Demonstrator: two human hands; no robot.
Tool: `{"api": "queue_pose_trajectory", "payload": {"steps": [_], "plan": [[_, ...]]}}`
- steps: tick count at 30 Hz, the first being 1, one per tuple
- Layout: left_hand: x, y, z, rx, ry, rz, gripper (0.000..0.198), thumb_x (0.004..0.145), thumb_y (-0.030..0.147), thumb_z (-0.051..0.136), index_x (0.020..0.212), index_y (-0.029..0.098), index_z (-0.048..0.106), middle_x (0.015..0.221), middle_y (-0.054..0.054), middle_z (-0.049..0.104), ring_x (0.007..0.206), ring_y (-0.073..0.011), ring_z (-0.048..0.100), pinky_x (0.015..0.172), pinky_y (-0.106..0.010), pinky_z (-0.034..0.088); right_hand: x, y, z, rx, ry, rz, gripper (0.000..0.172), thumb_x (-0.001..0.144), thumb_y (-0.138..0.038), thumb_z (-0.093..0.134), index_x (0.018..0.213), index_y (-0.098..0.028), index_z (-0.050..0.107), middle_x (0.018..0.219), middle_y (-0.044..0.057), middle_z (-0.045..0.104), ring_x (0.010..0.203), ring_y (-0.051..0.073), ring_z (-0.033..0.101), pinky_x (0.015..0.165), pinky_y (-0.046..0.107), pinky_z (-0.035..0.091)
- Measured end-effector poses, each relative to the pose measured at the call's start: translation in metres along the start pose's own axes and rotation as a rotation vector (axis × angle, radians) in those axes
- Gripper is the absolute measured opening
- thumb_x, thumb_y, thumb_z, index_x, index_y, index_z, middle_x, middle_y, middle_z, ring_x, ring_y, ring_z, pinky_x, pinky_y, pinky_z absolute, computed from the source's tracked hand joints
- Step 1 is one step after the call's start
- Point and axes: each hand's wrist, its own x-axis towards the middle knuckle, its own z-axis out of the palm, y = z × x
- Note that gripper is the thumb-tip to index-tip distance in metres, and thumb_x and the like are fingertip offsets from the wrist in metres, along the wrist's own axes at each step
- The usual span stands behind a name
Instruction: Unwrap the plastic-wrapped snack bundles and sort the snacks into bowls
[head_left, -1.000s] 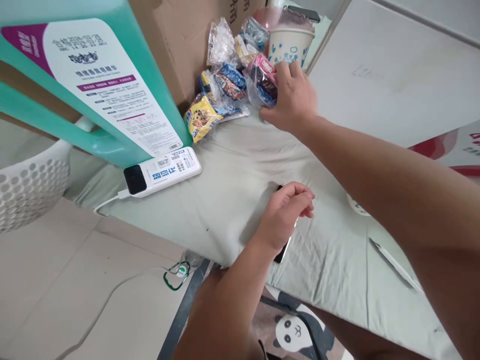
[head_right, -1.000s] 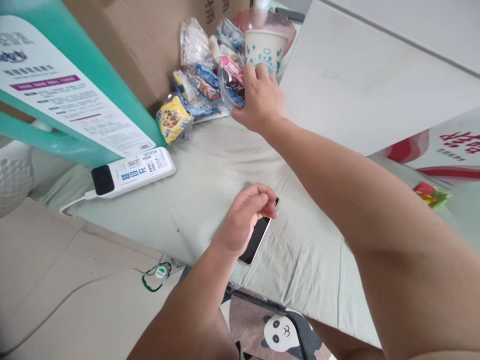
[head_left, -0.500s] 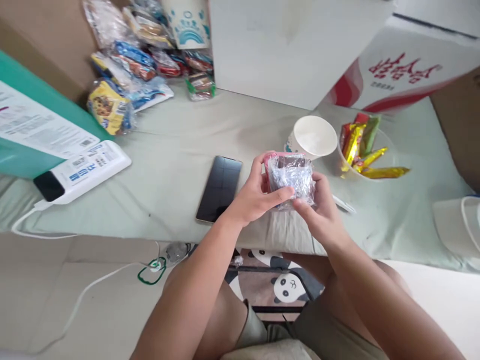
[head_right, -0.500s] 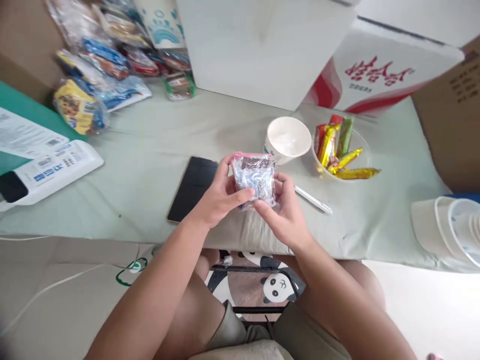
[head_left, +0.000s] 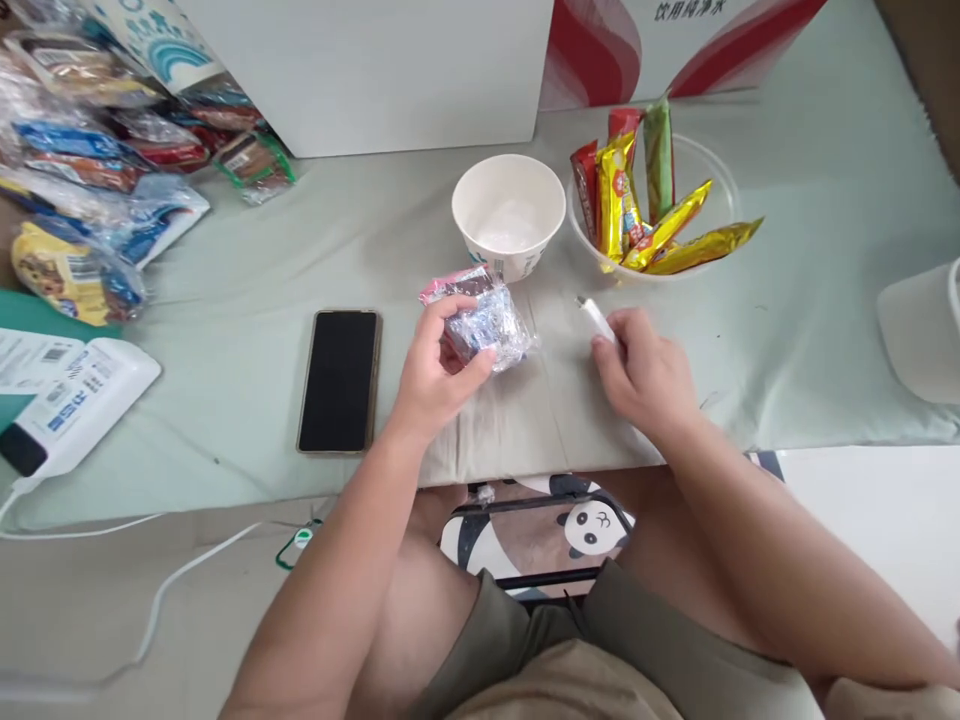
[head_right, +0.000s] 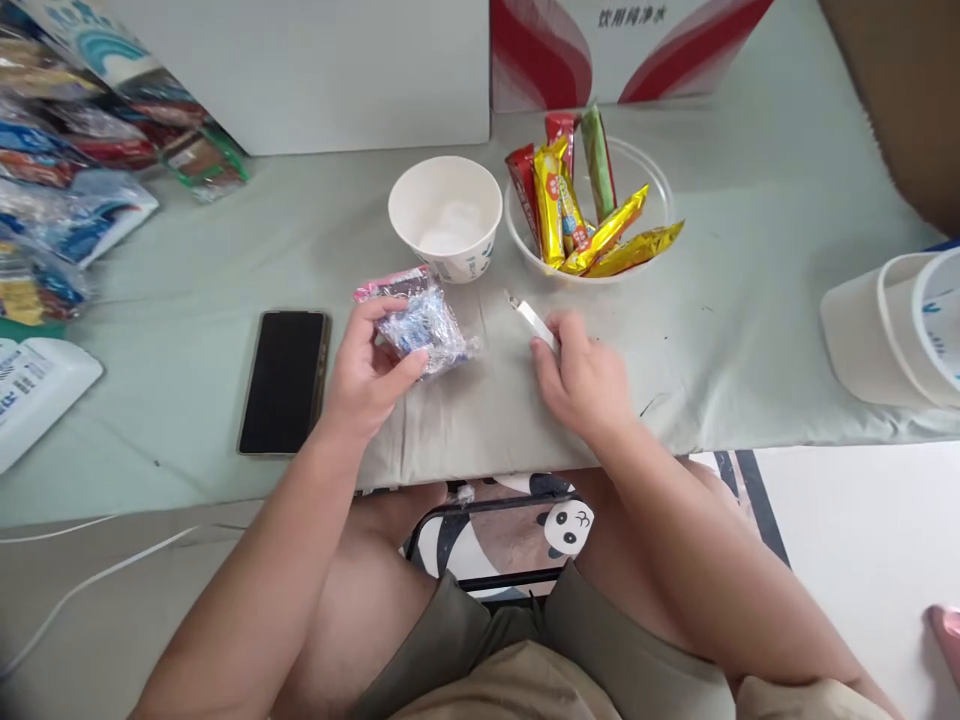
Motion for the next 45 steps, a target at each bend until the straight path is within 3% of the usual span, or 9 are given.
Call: {"api": "queue_pose_trajectory", "payload": {"steps": [4,8,15,21,24,27,32,40,45], "plan": [[-0.002,-0.008,0.006,0.214,0.043,0.174,0.062,0.087,0.056,0.078,0.138,0.034,0.052,0.126,-0.007,0.057,0.1,-0.0198,0.065,0.081,-0.033,0.059,-0.009,-0.021,-0.006,0.713,-0.288,0.165,0.038,0.1,-0.061,0.045,0.101,-0.023,0.051,0.059,-0.006,0.052,0.04,0.012,0.039,0.044,0.026,0.031],[-0.007,-0.007,0.008,0.353,0.028,0.268,0.056,0.089,0.042,0.079,0.137,0.034,0.051,0.12,-0.006,0.055,0.101,-0.0212,0.063,0.079,-0.034,0.057,-0.012,-0.036,0.0,0.959,-0.46,0.209,0.036,0.092,-0.055,0.055,0.091,-0.019,0.059,0.055,-0.006,0.049,0.039,0.008,0.035,0.039,0.023,0.022],[-0.015,0.004,0.005,0.34,0.046,0.219,0.043,0.084,0.03,0.081,0.12,0.03,0.058,0.112,-0.003,0.053,0.091,-0.0176,0.06,0.072,-0.029,0.052,-0.015,-0.047,0.007,0.873,-0.535,0.226,0.035,0.089,-0.052,0.062,0.088,-0.017,0.061,0.058,-0.006,0.051,0.042,0.006,0.036,0.04,0.021,0.025],[-0.005,0.016,-0.001,0.023,0.28,0.104,0.051,0.08,0.048,0.087,0.112,0.03,0.052,0.114,-0.002,0.054,0.092,-0.0155,0.061,0.074,-0.027,0.054,-0.024,-0.048,0.009,0.698,-0.566,0.143,0.036,0.097,-0.049,0.051,0.085,-0.017,0.064,0.061,-0.003,0.054,0.046,0.008,0.039,0.042,0.023,0.029],[0.001,0.023,-0.009,-0.153,0.339,-0.023,0.052,0.08,0.053,0.085,0.112,0.034,0.049,0.119,-0.002,0.057,0.104,-0.0207,0.064,0.077,-0.031,0.056,-0.023,-0.04,0.008,0.526,-0.482,0.018,0.034,0.1,-0.042,0.047,0.087,-0.018,0.067,0.062,-0.001,0.058,0.049,0.011,0.047,0.049,0.026,0.038],[0.003,0.028,-0.021,-0.317,0.324,-0.158,0.046,0.081,0.051,0.081,0.111,0.036,0.051,0.121,-0.002,0.062,0.109,-0.0242,0.066,0.075,-0.034,0.059,-0.015,-0.02,0.004,0.159,-0.155,-0.173,0.029,0.097,-0.038,0.052,0.097,-0.019,0.074,0.079,0.006,0.069,0.065,0.018,0.06,0.062,0.033,0.046],[0.001,0.025,-0.031,-0.236,0.238,-0.211,0.053,0.072,0.041,0.085,0.118,0.037,0.059,0.125,-0.004,0.064,0.109,-0.0259,0.066,0.071,-0.033,0.059,-0.005,0.008,0.003,-0.336,0.125,-0.235,0.033,0.094,-0.035,0.055,0.115,-0.02,0.077,0.103,0.015,0.072,0.088,0.031,0.066,0.081,0.048,0.053],[-0.01,0.024,-0.012,-0.179,-0.089,-0.21,0.063,0.071,0.046,0.091,0.126,0.033,0.063,0.144,-0.007,0.06,0.118,-0.0282,0.066,0.088,-0.035,0.06,-0.012,-0.02,0.02,0.068,0.12,-0.699,0.033,0.094,-0.041,0.068,0.125,-0.027,0.066,0.111,0.011,0.067,0.1,0.027,0.067,0.085,0.044,0.057],[-0.011,0.022,-0.007,-0.196,-0.287,-0.225,0.087,0.062,0.044,0.098,0.139,0.034,0.058,0.154,-0.009,0.056,0.135,-0.0352,0.061,0.109,-0.047,0.055,-0.009,-0.031,0.024,0.304,0.053,-0.634,0.009,0.099,-0.03,0.062,0.1,-0.024,0.069,0.093,0.005,0.067,0.083,0.019,0.065,0.076,0.035,0.055]]}}
